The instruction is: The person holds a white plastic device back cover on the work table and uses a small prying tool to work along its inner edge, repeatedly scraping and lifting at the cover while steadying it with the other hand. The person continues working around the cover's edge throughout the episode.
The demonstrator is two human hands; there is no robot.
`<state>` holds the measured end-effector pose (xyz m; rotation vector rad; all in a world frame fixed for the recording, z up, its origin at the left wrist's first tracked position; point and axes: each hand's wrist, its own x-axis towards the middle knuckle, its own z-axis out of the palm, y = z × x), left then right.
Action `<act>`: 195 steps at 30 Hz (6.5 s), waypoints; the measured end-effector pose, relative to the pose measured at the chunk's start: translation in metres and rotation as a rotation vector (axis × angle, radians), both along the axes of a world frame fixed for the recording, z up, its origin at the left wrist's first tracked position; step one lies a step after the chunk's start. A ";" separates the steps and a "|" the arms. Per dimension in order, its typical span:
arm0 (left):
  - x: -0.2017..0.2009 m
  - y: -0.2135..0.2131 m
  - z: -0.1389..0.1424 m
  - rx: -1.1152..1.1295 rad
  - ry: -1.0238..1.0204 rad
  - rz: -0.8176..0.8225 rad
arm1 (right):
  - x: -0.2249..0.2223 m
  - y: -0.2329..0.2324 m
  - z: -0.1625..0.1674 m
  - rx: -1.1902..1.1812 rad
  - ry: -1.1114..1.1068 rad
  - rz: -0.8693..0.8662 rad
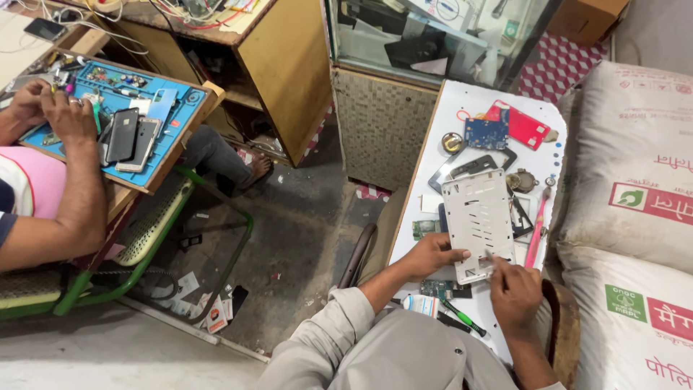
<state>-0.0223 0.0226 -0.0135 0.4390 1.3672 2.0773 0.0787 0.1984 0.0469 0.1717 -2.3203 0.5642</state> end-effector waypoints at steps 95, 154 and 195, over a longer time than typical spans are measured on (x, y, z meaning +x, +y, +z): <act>-0.001 -0.010 -0.002 -0.047 0.030 -0.016 | 0.000 -0.004 0.001 -0.011 0.025 0.073; -0.002 -0.010 -0.005 -0.104 0.031 -0.005 | -0.001 -0.002 0.005 -0.027 0.032 0.039; -0.002 -0.009 -0.007 -0.088 0.019 -0.003 | 0.000 -0.002 0.001 -0.038 0.036 0.076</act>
